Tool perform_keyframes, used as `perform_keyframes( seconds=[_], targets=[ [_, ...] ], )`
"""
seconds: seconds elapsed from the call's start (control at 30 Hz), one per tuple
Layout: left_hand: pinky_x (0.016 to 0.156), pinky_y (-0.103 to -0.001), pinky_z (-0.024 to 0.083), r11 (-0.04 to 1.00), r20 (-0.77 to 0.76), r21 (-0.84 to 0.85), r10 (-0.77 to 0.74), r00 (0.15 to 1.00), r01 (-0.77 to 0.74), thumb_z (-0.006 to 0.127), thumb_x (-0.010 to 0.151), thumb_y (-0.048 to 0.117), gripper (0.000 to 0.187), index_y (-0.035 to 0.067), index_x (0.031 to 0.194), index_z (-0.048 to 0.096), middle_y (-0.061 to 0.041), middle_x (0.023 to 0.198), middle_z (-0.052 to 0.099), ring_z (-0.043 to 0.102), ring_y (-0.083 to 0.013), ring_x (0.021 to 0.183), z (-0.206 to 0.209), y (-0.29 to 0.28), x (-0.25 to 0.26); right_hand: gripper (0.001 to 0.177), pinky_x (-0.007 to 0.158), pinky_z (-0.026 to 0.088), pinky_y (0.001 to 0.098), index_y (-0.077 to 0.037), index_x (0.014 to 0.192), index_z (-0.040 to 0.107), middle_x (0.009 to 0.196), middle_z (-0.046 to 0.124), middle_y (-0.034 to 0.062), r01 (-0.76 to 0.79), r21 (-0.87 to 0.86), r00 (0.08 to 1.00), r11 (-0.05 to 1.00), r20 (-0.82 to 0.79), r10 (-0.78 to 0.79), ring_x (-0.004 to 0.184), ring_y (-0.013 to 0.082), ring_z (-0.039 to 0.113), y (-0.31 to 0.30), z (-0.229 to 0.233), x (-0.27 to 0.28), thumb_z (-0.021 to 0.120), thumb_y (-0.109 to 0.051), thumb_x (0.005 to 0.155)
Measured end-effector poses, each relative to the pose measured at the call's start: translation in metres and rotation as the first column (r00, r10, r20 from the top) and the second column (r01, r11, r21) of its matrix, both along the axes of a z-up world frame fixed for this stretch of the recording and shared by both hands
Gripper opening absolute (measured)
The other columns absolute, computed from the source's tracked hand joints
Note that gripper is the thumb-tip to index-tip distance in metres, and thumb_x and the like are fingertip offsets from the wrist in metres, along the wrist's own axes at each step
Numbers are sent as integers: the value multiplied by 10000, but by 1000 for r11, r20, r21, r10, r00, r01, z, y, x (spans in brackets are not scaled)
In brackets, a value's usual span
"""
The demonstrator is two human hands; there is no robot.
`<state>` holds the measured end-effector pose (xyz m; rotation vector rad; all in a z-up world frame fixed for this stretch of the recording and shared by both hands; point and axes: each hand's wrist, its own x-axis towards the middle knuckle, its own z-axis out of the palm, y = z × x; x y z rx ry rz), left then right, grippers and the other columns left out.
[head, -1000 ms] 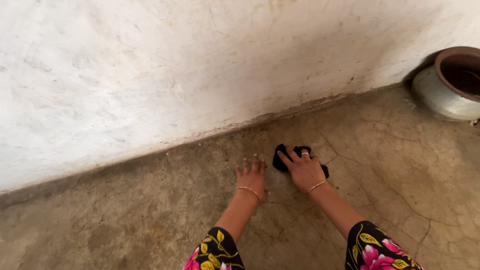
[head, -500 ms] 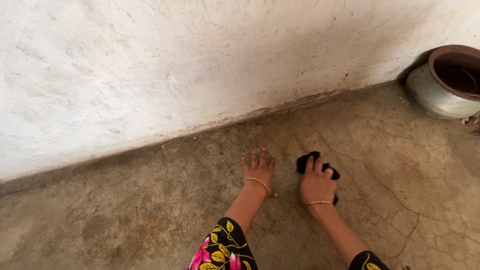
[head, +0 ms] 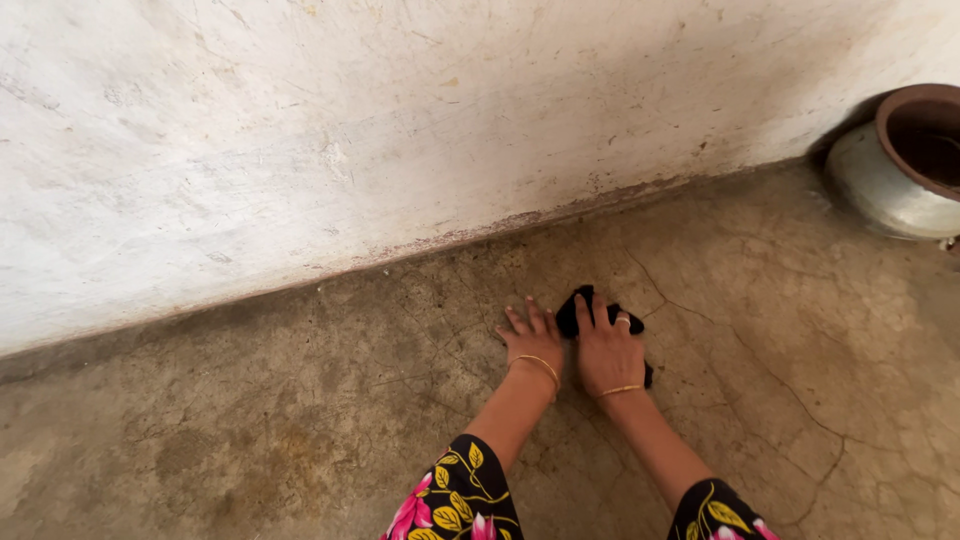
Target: The person scrubs the floor along the base of a white wall using a black cloth. They move the cloth back and forth in a repetitive motion, cleaning the concrete surface near the wall and around a clay pot.
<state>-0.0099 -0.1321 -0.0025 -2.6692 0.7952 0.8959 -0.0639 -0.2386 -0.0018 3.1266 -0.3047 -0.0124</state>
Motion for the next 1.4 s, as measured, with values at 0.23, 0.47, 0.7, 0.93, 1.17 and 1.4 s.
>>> perform_keyframes(
  seconds=[0.23, 0.47, 0.7, 0.93, 1.17, 1.4],
  targets=[
    [1133, -677, 318, 994, 75, -111, 9, 997, -1, 921, 735, 340, 1237, -53, 1607, 135, -398, 1641, 15, 150, -670, 1448, -4, 1, -1, 617, 777, 611, 464, -144, 1522, 438, 1511, 488, 118, -91, -7, 992, 996, 85, 91, 1129, 406, 620, -20, -8, 49, 551, -180, 917],
    [1154, -631, 314, 995, 47, -97, -20, 999, 24, 895, 754, 287, 1186, -70, 1605, 150, -425, 1630, 40, 161, -680, 1437, 13, 1, 1, 622, 793, 609, 477, -142, 1548, 394, 1565, 398, 163, -52, 7, 999, 999, -13, 53, 1156, 433, 595, -31, 1, 104, 567, -221, 956],
    [1155, -624, 329, 995, 40, -77, -57, 998, 60, 907, 744, 335, 1209, -93, 1598, 167, -439, 1625, 75, 195, -692, 1422, 9, -1, 6, 660, 810, 617, 466, -155, 1602, 268, 1601, 305, 186, 49, 11, 988, 999, -149, -47, 1236, 450, 545, -39, 2, 141, 525, -260, 1003],
    [1162, -628, 303, 994, 24, -108, -9, 1000, 11, 980, 654, 356, 1359, -32, 1621, 107, -383, 1654, 3, 146, -648, 1460, 14, 4, 3, 687, 884, 598, 510, -117, 1653, 275, 1564, 367, 182, 238, 3, 962, 971, -137, -236, 1270, 443, 558, -52, -4, 113, 534, -256, 1032],
    [1176, -639, 277, 989, 7, -148, -14, 1000, 15, 975, 629, 479, 1418, 81, 1652, 76, -288, 1696, -35, 102, -566, 1515, 13, 21, 1, 659, 663, 645, 460, 6, 1588, 243, 1711, 142, 157, 302, -30, 937, 953, -173, -303, 1156, 471, 586, -53, 23, 44, 491, -179, 1006],
    [1185, -669, 250, 981, 33, -188, -44, 998, 50, 887, 695, 589, 1330, 164, 1654, 70, -213, 1708, -49, 54, -500, 1548, 8, 39, -5, 661, 680, 648, 463, 14, 1582, 237, 1667, 202, 169, 287, -32, 937, 957, -198, -288, 1207, 471, 569, -33, 20, 5, 465, -170, 991]
  ],
)
